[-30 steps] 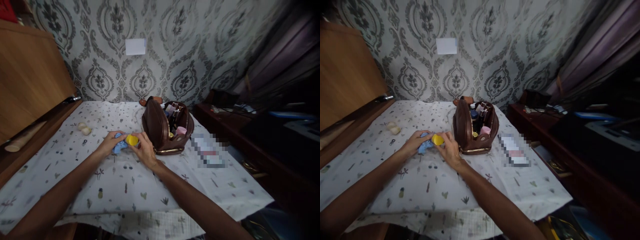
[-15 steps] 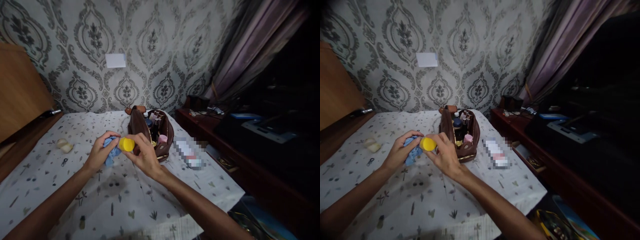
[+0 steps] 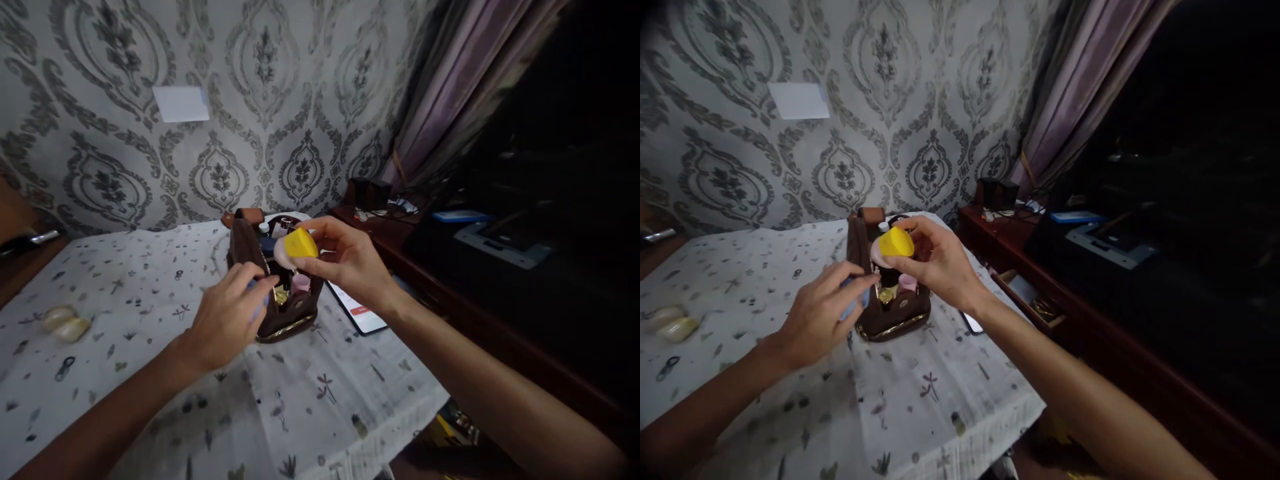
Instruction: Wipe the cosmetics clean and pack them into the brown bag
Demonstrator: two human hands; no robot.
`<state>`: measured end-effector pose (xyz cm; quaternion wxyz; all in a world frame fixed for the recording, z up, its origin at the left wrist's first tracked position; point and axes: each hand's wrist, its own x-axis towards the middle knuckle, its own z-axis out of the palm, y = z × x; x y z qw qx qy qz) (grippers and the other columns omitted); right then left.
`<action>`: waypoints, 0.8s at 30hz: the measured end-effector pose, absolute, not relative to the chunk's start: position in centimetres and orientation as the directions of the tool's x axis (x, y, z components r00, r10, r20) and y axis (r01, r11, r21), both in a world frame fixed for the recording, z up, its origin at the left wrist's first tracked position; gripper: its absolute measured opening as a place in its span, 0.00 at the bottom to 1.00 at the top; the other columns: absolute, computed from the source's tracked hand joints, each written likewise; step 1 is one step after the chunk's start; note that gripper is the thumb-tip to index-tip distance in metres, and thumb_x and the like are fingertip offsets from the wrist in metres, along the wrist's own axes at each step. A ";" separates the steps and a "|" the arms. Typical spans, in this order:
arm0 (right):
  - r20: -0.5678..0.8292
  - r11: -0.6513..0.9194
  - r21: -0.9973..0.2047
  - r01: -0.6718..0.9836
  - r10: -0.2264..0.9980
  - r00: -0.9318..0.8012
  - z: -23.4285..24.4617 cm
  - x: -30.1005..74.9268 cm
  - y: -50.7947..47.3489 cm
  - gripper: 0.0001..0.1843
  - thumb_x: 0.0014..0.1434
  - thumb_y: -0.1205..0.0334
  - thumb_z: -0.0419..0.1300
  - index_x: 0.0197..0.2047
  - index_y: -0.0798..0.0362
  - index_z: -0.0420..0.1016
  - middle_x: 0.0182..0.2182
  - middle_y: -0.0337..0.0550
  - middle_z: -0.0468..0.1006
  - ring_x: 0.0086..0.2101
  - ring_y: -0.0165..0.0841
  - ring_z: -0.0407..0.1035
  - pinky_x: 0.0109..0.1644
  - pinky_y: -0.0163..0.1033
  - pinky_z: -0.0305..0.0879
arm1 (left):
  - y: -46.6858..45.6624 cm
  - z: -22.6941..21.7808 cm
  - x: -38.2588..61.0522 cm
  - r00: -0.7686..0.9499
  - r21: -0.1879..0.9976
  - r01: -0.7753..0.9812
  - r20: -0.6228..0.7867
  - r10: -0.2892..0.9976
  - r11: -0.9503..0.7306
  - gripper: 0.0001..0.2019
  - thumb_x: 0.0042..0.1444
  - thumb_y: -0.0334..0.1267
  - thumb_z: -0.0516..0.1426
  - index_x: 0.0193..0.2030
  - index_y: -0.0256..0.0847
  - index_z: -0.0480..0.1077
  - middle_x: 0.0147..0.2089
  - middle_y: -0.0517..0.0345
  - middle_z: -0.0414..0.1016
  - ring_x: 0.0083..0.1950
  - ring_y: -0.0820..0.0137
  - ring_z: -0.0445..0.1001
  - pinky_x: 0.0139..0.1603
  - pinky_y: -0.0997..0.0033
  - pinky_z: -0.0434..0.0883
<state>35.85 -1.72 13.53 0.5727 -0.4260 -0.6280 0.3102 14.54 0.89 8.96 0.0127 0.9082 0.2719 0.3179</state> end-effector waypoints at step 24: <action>-0.080 0.365 -0.141 0.920 0.922 -0.378 13.7 34.5 5.0 0.07 0.47 0.61 0.71 0.26 0.51 0.77 0.21 0.40 0.74 0.30 0.40 0.73 0.35 0.40 0.59 | -0.1 7.0 14.4 0.841 -0.288 0.430 0.473 0.264 -0.855 0.26 0.57 0.24 0.46 0.59 0.39 0.70 0.54 0.47 0.78 0.67 0.54 0.65 0.48 0.56 0.76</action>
